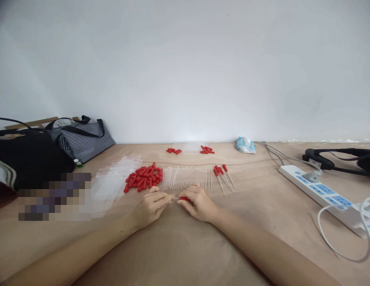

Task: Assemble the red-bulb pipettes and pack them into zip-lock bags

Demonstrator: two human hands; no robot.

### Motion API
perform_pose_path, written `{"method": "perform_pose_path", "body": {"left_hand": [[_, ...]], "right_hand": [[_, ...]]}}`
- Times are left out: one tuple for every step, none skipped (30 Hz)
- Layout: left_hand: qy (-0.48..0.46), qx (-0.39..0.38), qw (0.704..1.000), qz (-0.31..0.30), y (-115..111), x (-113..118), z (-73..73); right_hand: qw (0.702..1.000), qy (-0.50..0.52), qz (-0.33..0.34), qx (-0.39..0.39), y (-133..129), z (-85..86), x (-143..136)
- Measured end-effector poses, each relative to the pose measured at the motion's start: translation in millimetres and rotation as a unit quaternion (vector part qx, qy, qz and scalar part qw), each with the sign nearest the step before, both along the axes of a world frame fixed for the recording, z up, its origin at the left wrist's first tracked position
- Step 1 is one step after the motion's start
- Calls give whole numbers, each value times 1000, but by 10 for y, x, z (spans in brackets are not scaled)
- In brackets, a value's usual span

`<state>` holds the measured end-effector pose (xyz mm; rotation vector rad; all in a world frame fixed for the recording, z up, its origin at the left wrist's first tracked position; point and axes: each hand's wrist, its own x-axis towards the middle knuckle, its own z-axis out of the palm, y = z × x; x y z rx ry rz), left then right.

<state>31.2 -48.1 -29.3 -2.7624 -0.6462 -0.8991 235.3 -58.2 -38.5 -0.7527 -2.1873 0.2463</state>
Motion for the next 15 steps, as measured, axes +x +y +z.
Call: {"method": "perform_pose_path", "body": {"left_hand": [[-5,-6,1000,1,0,2,1],[-15,-13,1000,2,0,5,2],[-28,-21,999,3,-1,10,4],[-45,-30,999,5,-4,17,7],[-64,-40,997,8,-9,27,12],[-83,-51,995,12,-17,39,17],[-102,-65,992,18,-27,53,22],[-118,-84,989,27,-40,68,25],[-132,-112,984,36,-53,84,28],[-144,-147,978,43,-66,99,28],[-154,-186,969,45,-79,112,27],[-164,-224,960,43,-89,122,25],[-174,-255,950,39,-96,127,24],[-183,-275,943,36,-100,128,24],[-189,-281,940,36,-100,124,27]], "right_hand": [[1000,5,-1,-11,4,4,-1],[999,16,-2,-29,10,8,-3],[998,36,-5,-58,19,11,-5],[993,69,-11,-96,29,13,-9],[983,113,-18,-142,39,14,-17],[967,165,-22,-192,44,15,-30],[946,216,-21,-240,45,16,-51],[923,261,-13,-281,38,18,-80],[903,293,-1,-314,25,21,-117],[887,315,11,-338,7,25,-160],[875,328,20,-355,-12,31,-204],[868,339,23,-363,-27,40,-245],[863,348,19,-366,-32,53,-274],[860,358,12,-364,-23,73,-284],[860,364,1,-358,4,101,-268]]}}
